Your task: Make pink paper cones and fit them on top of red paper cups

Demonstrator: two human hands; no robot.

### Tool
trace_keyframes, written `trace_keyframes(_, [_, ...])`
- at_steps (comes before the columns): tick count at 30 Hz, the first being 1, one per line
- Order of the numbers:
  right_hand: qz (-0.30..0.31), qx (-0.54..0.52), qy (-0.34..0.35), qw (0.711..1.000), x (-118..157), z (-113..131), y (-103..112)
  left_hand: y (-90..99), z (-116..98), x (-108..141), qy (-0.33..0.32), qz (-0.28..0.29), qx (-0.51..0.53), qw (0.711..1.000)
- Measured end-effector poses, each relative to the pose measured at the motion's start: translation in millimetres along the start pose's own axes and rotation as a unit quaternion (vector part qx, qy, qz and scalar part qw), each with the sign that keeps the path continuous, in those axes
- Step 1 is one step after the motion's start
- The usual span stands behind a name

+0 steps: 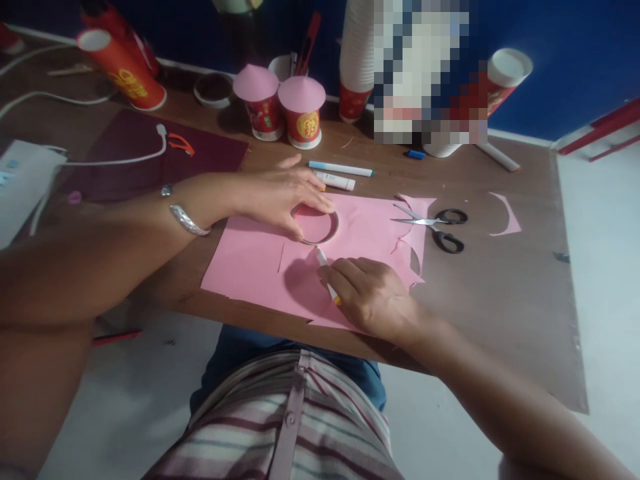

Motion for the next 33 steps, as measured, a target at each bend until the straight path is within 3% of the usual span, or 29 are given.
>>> trace_keyframes(3, [-0.011, -0.006, -0.011, 1.0, 3.6, -7.1, 3.5, -0.4, -2.8, -0.6, -0.077, 0.11, -0.011, 0.991])
trace_keyframes(11, [-0.006, -0.006, -0.035, 0.999, 9.3, -20.3, 6.7, 1.1, -1.4, 2.3, -0.075, 0.107, -0.012, 0.991])
trace_keyframes(14, [-0.069, -0.014, -0.033, 0.997, 12.9, -24.3, 18.3, 2.5, -1.9, 2.7, -0.069, 0.116, -0.009, 0.991])
trace_keyframes(17, [-0.181, -0.052, -0.061, 0.98, 16.0, -31.0, 32.3, 4.3, -3.1, 2.4, -0.057, 0.135, -0.033, 0.989])
trace_keyframes(19, [-0.249, -0.065, -0.108, 0.96, 13.3, -37.6, 35.9, 6.0, -5.3, 2.8, -0.051, 0.149, -0.048, 0.986])
trace_keyframes(22, [-0.287, -0.16, -0.202, 0.923, -0.2, -51.7, 24.4, 8.5, -9.7, 5.3, -0.039, 0.156, -0.053, 0.986])
trace_keyframes(24, [-0.289, -0.332, -0.293, 0.849, -11.0, -65.2, 6.3, 9.3, -12.0, 7.9, -0.041, 0.146, -0.047, 0.987])
trace_keyframes(25, [-0.285, -0.408, -0.306, 0.811, -15.9, -72.1, -4.1, 9.2, -12.8, 9.2, -0.049, 0.138, -0.041, 0.988])
trace_keyframes(28, [-0.26, -0.521, -0.359, 0.73, -24.5, -93.0, -33.0, 7.7, -13.0, 11.6, -0.071, 0.113, -0.035, 0.99])
trace_keyframes(33, [-0.263, -0.552, -0.358, 0.706, -22.2, -112.3, -55.6, 9.7, -12.6, 13.5, -0.101, 0.092, -0.047, 0.989])
Point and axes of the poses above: each hand's wrist, its own x-axis away from the middle knuckle, its own y-axis out of the back of the hand, z = x × y, the point moved 1 cm from there along -x, towards the middle knuckle, and after that the axes turned 1 degree about x, right-handed, at the moved point
